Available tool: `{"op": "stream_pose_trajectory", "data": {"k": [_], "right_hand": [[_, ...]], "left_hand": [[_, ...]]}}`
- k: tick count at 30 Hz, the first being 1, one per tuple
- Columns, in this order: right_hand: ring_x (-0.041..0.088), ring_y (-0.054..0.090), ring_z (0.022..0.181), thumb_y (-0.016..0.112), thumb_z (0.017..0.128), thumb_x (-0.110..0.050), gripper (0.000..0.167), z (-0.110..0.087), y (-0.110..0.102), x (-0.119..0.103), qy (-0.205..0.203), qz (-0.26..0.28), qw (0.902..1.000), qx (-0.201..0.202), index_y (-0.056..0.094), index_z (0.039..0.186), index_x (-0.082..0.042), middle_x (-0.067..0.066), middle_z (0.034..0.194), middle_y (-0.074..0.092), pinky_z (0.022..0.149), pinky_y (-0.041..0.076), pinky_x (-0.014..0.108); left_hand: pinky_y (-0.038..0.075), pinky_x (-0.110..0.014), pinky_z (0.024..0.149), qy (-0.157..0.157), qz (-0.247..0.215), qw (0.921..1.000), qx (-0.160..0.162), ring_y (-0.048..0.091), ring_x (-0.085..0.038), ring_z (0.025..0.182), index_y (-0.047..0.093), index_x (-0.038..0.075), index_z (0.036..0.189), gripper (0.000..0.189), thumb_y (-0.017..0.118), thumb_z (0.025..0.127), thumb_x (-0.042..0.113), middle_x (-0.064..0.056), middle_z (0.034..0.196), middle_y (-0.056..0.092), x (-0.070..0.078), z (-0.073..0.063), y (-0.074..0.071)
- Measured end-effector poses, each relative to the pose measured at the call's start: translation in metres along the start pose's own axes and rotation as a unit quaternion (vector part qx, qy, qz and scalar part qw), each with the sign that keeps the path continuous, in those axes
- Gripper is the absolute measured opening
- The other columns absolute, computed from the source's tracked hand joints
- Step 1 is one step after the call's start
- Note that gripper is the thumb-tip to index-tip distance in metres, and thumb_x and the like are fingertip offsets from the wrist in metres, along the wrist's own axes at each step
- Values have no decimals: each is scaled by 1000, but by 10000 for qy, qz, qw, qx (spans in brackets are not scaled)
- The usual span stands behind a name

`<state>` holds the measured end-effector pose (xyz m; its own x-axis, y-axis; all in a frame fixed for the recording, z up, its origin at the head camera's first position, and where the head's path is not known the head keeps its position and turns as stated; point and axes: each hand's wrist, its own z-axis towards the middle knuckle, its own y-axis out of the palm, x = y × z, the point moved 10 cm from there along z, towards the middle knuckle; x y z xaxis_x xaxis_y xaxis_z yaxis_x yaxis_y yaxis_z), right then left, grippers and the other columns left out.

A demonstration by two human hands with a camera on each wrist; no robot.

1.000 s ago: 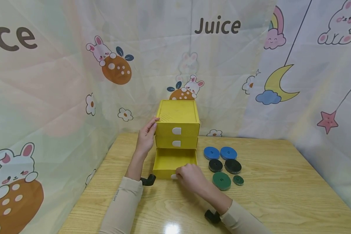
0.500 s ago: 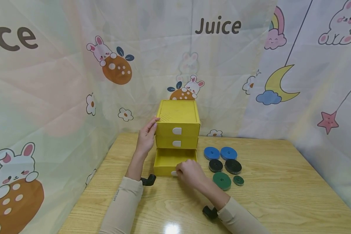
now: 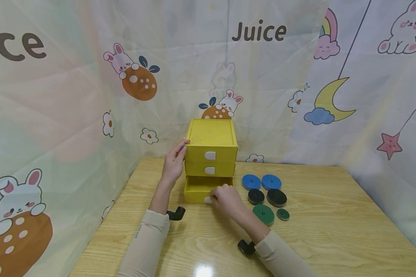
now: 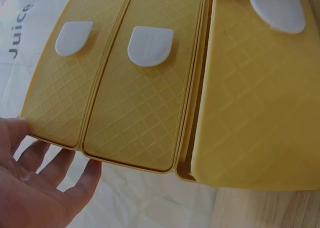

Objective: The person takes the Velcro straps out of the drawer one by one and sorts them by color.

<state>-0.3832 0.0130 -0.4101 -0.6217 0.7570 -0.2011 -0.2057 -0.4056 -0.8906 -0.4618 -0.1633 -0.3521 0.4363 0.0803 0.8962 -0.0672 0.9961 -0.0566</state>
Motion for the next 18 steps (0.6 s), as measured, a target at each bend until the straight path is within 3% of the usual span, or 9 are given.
{"op": "stream_pose_trajectory", "data": {"k": [11, 18], "right_hand": [[7, 42, 55, 74, 89, -3, 25, 14, 4, 16, 291, 29, 9994, 206, 72, 70, -18, -9, 62, 56, 52, 38, 22], [8, 55, 62, 77, 91, -8, 13, 17, 9, 27, 623, 298, 9974, 206, 80, 81, -15, -6, 74, 72, 58, 51, 26]], "left_hand": [[33, -37, 125, -87, -53, 9999, -34, 30, -11, 156, 64, 16, 142, 35, 49, 112, 26, 4, 167, 39, 0, -1, 1], [34, -37, 125, -67, -12, 10000, -4, 32, -12, 156, 66, 18, 140, 34, 50, 111, 28, 2, 166, 40, -1, 0, 1]]}}
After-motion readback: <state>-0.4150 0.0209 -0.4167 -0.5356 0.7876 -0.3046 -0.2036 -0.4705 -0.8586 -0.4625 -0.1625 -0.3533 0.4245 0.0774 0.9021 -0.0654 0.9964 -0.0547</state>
